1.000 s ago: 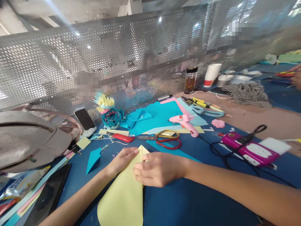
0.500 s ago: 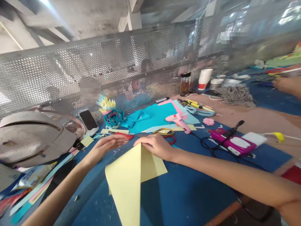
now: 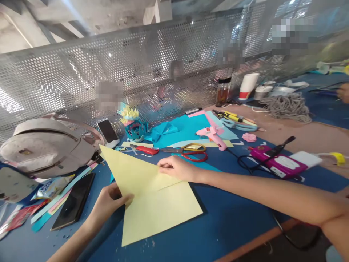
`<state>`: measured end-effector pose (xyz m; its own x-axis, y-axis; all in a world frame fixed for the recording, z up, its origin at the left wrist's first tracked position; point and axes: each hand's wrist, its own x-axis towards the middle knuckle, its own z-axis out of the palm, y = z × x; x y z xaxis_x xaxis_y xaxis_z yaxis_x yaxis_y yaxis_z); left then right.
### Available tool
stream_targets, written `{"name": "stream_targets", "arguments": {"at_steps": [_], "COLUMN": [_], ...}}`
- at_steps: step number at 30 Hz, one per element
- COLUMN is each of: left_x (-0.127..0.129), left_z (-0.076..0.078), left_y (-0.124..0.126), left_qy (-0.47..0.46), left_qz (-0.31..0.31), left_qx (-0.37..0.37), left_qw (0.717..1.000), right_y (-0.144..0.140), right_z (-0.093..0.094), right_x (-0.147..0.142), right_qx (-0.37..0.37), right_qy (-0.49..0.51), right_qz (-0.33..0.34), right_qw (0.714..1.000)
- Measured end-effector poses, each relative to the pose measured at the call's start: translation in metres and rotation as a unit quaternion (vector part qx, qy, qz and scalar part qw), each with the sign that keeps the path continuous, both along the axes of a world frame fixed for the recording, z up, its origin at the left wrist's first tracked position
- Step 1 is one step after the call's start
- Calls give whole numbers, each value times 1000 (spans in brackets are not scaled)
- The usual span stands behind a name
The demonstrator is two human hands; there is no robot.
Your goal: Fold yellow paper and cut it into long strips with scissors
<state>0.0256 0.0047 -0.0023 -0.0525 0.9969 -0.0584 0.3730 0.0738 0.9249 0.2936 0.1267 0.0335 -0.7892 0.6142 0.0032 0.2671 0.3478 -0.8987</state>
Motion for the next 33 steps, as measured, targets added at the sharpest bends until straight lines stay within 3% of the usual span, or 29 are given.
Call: {"name": "stream_targets", "arguments": {"at_steps": [6, 16, 21, 26, 33], "left_x": [-8, -21, -28, -28, -21], "left_z": [-7, -17, -21, -8, -9], "left_y": [-3, -5, -4, -2, -21], "left_qy": [106, 245, 325, 400, 490], "left_qz": [30, -40, -64, -186, -155], "left_qx": [44, 166, 270, 322, 388], "left_qw": [993, 954, 904, 838, 765], "right_y": [-4, -6, -7, -15, -29], "right_z": [-11, -18, -22, -22, -21], "right_x": [18, 30, 36, 40, 48], "right_qx": [165, 226, 291, 377, 476], "right_qy": [-99, -138, -165, -159, -157], "right_qz": [-10, -5, -16, -12, 14], "right_qw": [981, 964, 942, 912, 865]}}
